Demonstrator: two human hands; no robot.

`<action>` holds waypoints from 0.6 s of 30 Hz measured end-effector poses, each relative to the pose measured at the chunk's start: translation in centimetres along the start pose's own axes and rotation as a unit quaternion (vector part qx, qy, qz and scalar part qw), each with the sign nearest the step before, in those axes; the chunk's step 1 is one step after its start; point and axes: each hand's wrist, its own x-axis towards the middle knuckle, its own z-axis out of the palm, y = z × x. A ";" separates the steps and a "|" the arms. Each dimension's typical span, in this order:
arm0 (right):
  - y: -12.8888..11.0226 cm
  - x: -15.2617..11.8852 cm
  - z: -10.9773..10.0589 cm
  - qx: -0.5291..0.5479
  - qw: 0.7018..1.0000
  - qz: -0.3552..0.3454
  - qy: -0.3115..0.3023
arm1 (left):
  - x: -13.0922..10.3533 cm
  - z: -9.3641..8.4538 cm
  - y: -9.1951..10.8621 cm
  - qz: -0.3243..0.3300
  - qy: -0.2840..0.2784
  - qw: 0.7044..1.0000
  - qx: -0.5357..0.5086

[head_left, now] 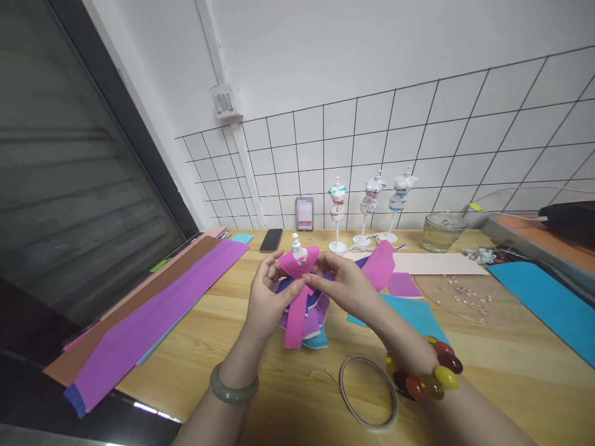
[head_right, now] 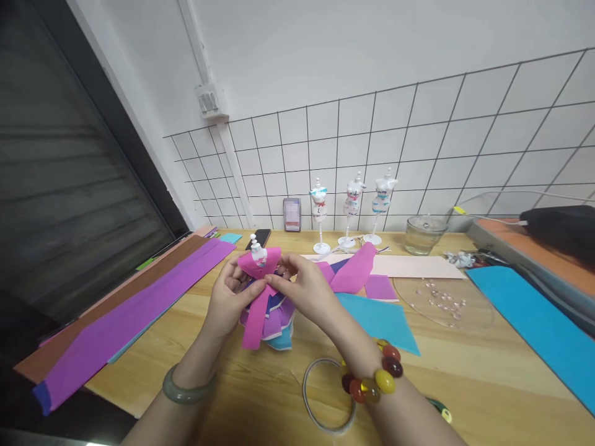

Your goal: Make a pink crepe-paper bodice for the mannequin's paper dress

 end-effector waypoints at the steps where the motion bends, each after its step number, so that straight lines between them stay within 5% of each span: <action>1: 0.0 0.0 0.0 0.002 1.000 0.002 0.002 | 0.1 0.0 0.0 -0.002 0.000 1.000 0.013; 12: 0.0 0.3 -1.4 0.050 0.997 0.039 -0.032 | 1.7 -0.4 -0.6 -0.028 -0.017 0.999 0.002; 18: 0.3 0.4 -4.3 0.068 0.990 0.107 0.058 | 5.4 -1.9 -0.5 -0.029 -0.026 0.999 0.002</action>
